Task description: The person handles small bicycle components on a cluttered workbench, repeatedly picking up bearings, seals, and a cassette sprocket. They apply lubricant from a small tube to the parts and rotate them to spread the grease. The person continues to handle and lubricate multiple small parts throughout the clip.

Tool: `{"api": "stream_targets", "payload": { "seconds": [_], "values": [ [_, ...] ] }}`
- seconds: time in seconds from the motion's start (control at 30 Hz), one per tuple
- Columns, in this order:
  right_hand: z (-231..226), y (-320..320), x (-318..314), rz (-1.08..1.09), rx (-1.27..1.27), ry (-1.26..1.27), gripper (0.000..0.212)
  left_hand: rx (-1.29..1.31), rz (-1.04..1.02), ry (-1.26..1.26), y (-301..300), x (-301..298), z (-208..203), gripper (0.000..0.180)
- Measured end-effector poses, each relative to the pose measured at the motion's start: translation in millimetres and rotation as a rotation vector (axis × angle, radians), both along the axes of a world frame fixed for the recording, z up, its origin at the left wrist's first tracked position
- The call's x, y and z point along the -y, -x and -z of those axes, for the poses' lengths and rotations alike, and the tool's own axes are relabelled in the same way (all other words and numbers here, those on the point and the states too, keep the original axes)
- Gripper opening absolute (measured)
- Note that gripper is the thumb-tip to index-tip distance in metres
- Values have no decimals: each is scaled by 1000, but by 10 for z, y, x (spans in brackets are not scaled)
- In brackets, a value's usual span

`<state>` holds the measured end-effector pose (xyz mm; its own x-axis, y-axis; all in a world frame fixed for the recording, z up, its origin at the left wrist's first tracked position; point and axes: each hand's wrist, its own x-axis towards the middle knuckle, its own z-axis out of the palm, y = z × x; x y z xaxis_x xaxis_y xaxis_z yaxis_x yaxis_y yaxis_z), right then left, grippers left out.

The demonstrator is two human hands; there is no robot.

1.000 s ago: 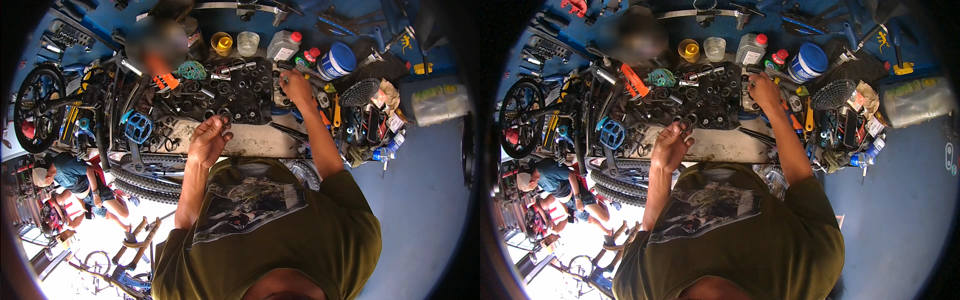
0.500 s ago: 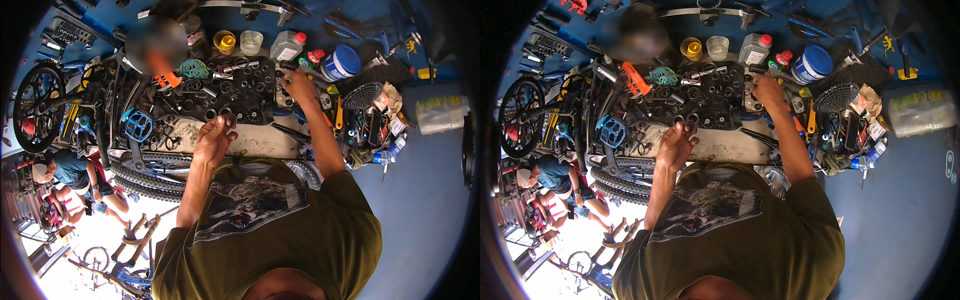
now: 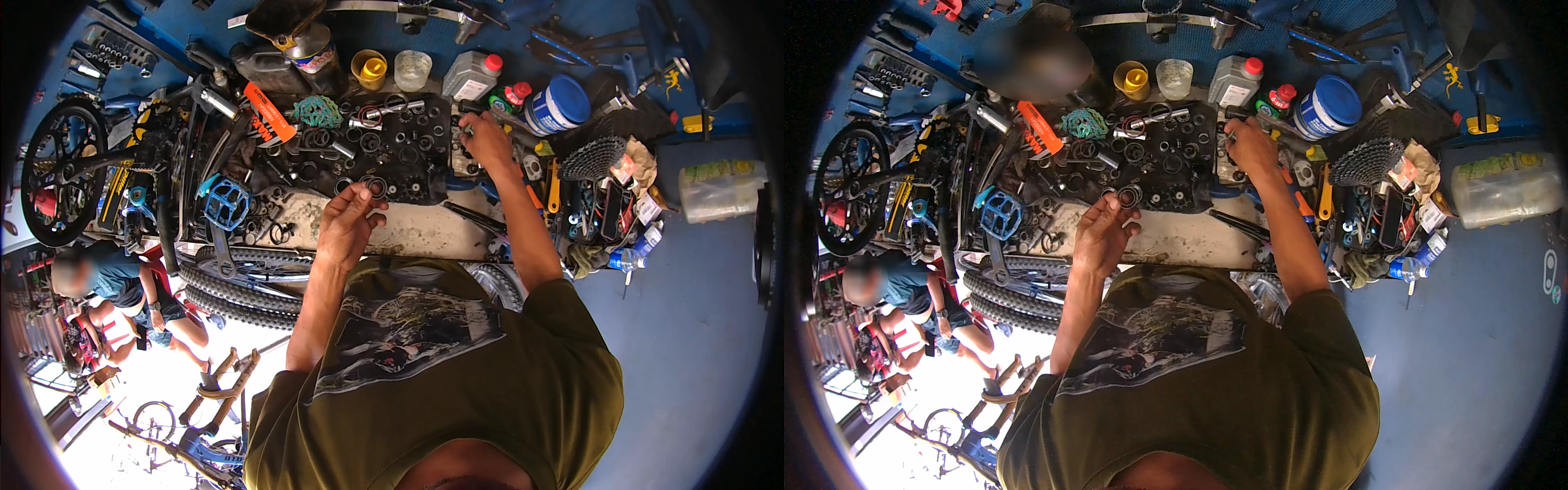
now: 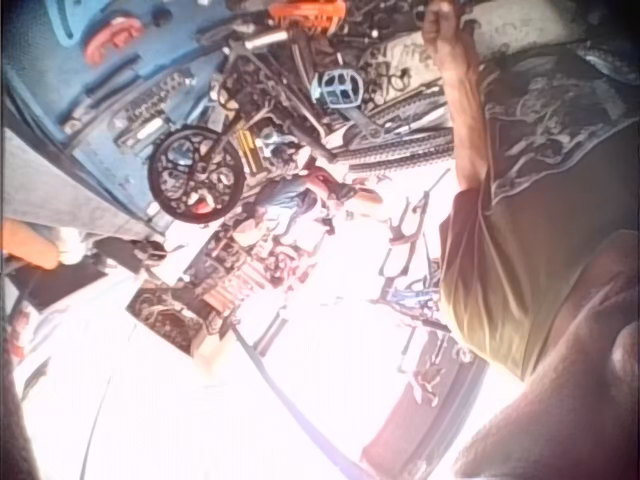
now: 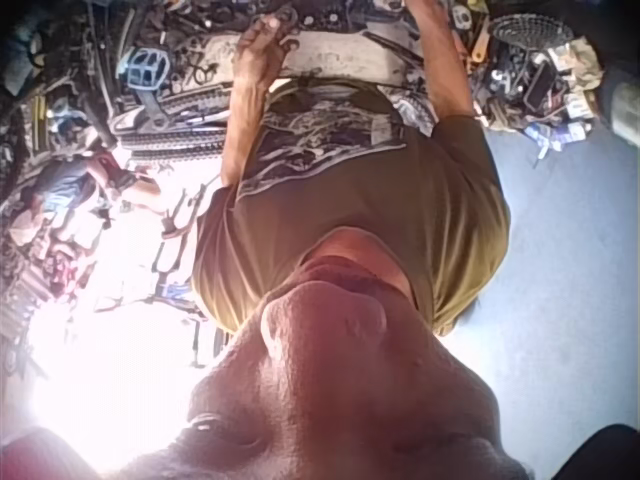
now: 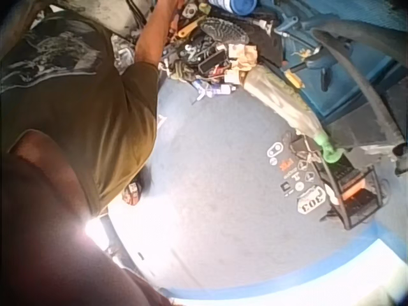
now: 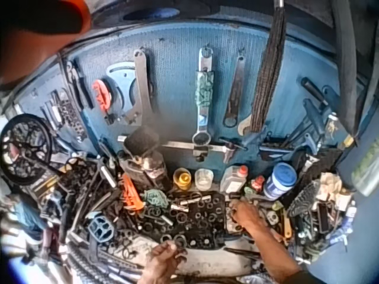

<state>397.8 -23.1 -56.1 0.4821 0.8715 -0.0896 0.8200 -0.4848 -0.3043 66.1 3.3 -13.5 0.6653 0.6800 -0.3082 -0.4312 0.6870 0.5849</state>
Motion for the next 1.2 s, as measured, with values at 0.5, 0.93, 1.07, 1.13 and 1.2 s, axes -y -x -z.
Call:
{"api": "stream_targets", "payload": {
  "seconds": [0.5, 0.93, 1.07, 1.13, 1.2],
  "values": [
    [54, -44, -27, -102, 49, -2, 20, -11, -24, -9, 8, -3, 24, 13],
    [-18, -51, -59, -179, 89, 48, 20, -12, -30, -26, 6, -36, 68, 14],
    [34, -88, -40, -167, 77, 24, 21, -17, -32, -28, 22, -37, 78, 15],
    [18, -60, -35, -158, 59, 5, 20, -25, -38, -23, 30, -33, 85, 15],
    [55, -78, -23, -163, 52, -30, 20, -27, -42, -14, 29, -31, 90, 16]
  ]
}}
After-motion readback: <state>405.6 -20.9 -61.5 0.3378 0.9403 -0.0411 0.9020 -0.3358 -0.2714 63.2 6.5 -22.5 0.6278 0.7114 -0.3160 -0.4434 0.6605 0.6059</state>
